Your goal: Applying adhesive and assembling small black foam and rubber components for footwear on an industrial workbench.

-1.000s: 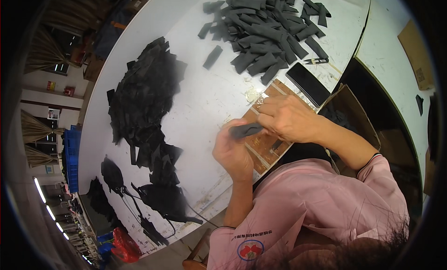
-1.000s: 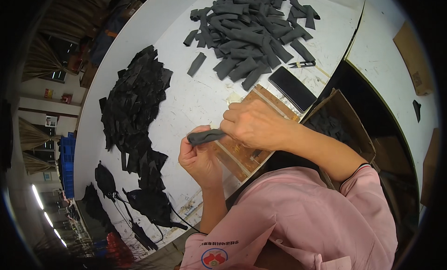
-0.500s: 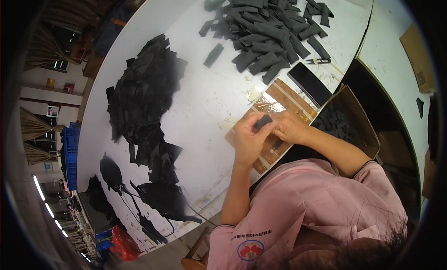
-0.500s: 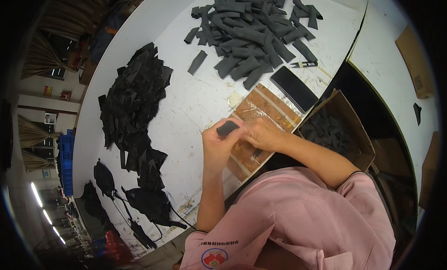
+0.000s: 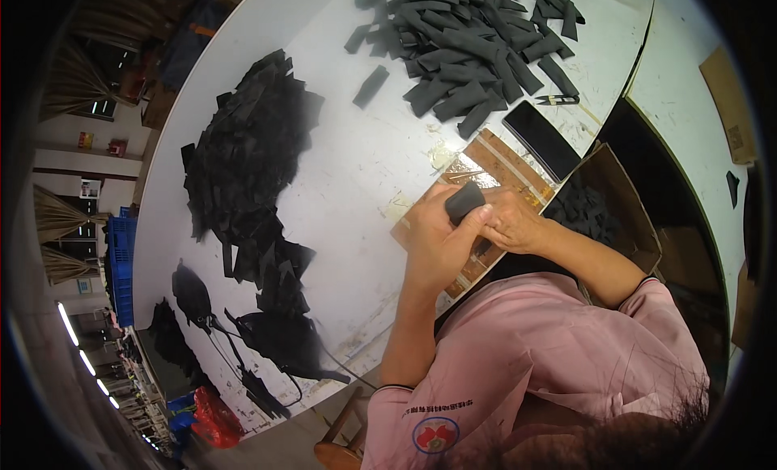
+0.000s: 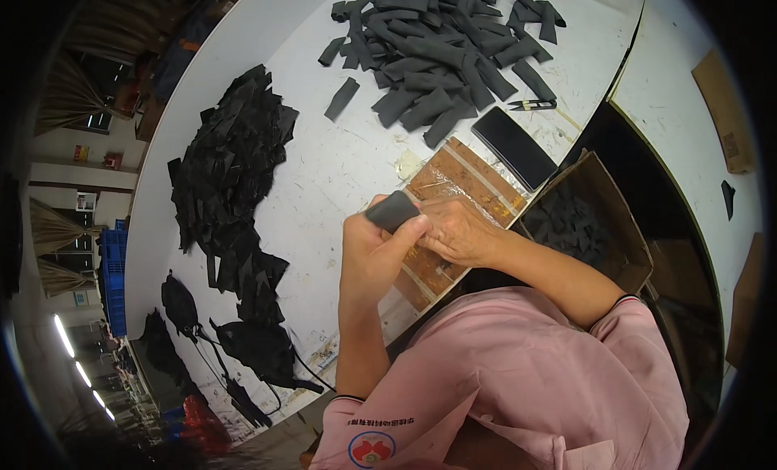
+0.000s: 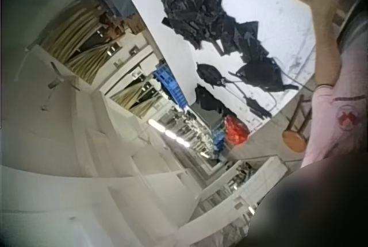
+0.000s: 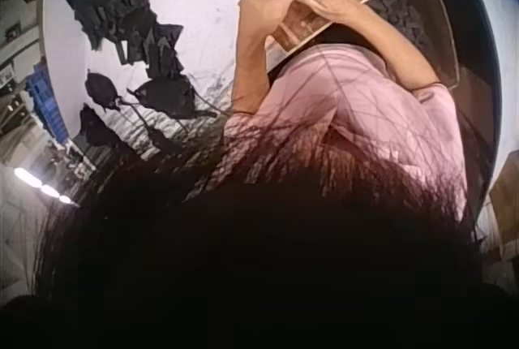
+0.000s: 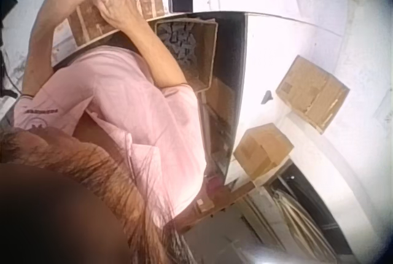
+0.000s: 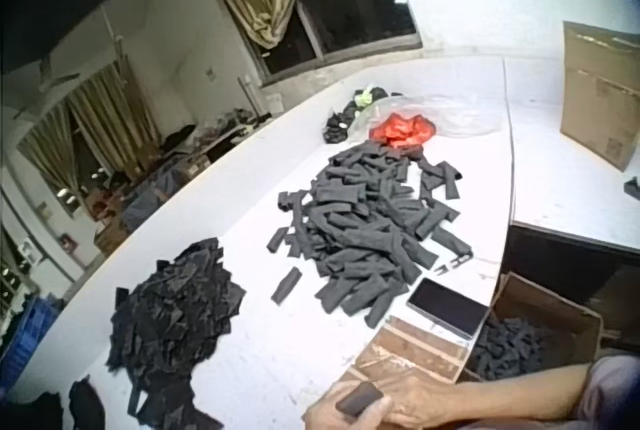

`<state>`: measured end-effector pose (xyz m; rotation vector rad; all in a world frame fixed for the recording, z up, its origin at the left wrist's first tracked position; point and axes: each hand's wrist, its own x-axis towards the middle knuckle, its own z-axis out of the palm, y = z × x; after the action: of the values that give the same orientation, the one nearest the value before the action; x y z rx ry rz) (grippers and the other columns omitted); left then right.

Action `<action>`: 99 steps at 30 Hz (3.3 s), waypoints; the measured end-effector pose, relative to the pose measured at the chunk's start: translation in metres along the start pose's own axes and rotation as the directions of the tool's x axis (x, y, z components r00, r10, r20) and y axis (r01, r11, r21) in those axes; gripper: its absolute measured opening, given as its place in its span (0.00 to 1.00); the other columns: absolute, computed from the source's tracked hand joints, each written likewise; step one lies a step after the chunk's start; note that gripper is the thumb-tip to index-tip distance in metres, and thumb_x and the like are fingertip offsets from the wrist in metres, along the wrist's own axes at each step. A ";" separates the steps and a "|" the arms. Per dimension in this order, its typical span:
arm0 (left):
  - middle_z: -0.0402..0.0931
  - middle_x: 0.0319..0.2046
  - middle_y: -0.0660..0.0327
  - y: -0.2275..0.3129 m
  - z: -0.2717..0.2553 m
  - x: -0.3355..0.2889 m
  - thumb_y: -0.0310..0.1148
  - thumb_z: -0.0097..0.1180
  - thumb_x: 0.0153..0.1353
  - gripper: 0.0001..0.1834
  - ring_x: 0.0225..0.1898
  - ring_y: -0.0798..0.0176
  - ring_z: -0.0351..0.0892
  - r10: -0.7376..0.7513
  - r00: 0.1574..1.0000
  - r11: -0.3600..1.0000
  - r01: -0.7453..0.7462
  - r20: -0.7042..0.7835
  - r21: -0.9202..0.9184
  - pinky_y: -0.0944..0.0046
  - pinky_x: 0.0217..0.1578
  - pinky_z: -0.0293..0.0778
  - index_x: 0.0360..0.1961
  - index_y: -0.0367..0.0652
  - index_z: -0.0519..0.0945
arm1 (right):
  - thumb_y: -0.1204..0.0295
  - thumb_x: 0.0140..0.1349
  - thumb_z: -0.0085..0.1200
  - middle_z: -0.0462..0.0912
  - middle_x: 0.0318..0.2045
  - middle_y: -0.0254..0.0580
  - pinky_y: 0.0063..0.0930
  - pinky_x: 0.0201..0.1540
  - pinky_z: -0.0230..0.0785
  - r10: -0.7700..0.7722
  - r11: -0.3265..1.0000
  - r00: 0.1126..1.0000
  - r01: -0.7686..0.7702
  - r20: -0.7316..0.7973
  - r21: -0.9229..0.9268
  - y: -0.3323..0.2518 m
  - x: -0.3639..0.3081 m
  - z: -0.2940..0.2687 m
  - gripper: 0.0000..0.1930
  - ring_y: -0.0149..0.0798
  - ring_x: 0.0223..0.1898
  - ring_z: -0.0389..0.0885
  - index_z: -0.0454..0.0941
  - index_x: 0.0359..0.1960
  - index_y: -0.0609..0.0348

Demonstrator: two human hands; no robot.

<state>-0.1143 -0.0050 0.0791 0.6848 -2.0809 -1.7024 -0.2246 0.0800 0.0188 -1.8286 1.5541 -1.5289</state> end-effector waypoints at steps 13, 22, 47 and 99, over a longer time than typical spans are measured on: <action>0.75 0.26 0.63 -0.004 0.013 -0.016 0.22 0.52 0.53 0.03 0.27 0.76 0.70 0.261 0.897 0.962 -0.271 -0.358 0.022 0.77 0.29 0.66 0.30 0.33 0.75 | 0.62 0.58 0.44 0.72 0.19 0.49 0.38 0.27 0.63 0.306 0.949 0.914 -0.270 0.267 -0.161 -0.007 0.009 -0.016 0.15 0.52 0.24 0.72 0.69 0.24 0.62; 0.75 0.27 0.58 -0.011 0.014 -0.019 0.25 0.50 0.55 0.04 0.28 0.71 0.72 0.275 0.854 0.939 -0.336 -0.443 -0.065 0.73 0.31 0.67 0.30 0.35 0.75 | 0.65 0.56 0.47 0.73 0.19 0.45 0.38 0.26 0.64 0.255 0.956 0.950 -0.220 0.179 -0.196 0.000 0.002 -0.004 0.11 0.50 0.23 0.72 0.70 0.24 0.60; 0.75 0.24 0.60 -0.027 -0.008 -0.024 0.18 0.53 0.48 0.05 0.25 0.73 0.72 0.291 0.868 0.931 -0.354 -0.403 -0.090 0.74 0.27 0.68 0.28 0.34 0.75 | 0.74 0.52 0.50 0.69 0.14 0.52 0.39 0.21 0.59 0.324 0.879 0.941 -0.262 0.097 -0.398 -0.026 0.003 -0.009 0.07 0.53 0.18 0.68 0.69 0.20 0.65; 0.56 0.51 0.44 -0.099 -0.079 -0.054 0.36 0.61 0.40 0.35 0.50 0.45 0.60 -0.114 0.966 0.770 0.233 -0.231 0.594 0.54 0.47 0.61 0.52 0.42 0.63 | 0.67 0.62 0.40 0.76 0.28 0.54 0.31 0.33 0.66 0.406 0.694 0.865 -0.501 -0.293 -0.517 0.096 0.000 0.008 0.13 0.48 0.30 0.75 0.71 0.35 0.66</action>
<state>-0.0124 -0.0526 -0.0001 1.2100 -2.5029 -0.9421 -0.2686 0.0407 -0.0580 -1.3932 2.5406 -1.0374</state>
